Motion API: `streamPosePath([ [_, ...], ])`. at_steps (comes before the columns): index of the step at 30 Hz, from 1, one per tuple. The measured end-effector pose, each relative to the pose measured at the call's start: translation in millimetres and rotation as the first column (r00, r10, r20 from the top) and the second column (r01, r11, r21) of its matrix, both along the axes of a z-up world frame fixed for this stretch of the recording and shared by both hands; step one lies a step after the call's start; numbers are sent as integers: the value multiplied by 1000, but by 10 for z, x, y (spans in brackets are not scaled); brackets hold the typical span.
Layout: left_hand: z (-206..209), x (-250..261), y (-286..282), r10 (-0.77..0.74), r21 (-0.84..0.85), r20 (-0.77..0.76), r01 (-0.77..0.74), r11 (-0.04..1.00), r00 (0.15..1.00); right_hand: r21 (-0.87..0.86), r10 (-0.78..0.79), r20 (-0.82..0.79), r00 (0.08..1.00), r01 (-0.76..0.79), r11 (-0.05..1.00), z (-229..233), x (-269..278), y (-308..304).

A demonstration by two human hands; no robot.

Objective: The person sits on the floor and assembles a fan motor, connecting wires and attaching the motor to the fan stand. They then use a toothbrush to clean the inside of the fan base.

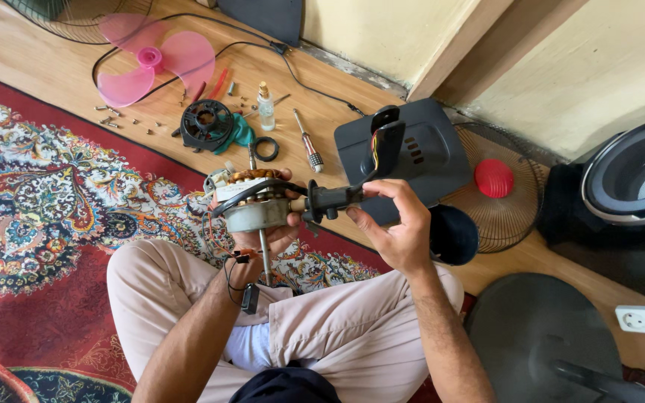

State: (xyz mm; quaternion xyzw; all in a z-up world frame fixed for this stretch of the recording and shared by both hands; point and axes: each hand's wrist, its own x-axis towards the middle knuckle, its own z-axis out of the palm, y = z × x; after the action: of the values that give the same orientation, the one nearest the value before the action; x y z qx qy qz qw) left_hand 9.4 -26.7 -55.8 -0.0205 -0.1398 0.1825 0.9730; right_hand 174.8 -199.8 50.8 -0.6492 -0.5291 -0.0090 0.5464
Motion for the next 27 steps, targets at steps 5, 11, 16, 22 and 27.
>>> streamPosePath([
  [5, -123, 19, 32, 21, 31, -34, -20, 999, 999, 17, -14, -8, 1000, 14, 1000, -51, 43, 9],
  [11, -74, 24, 49, -30, 84, 61, 24, 996, 998, -9, -57, -46, 997, 57, 998, -162, 90, 31],
  [16, 73, 16, -4, 3, 103, 72, -11, 995, 997, 2, -24, -157, 987, 25, 1000, -266, 107, 88],
  [22, 143, -3, 34, 61, 118, -9, -59, 991, 998, 28, 52, -261, 964, -47, 999, -347, 105, 97],
  [27, 206, -103, 142, -96, 203, 87, 76, 976, 992, -43, 73, -278, 958, -89, 995, -420, 122, 62],
])
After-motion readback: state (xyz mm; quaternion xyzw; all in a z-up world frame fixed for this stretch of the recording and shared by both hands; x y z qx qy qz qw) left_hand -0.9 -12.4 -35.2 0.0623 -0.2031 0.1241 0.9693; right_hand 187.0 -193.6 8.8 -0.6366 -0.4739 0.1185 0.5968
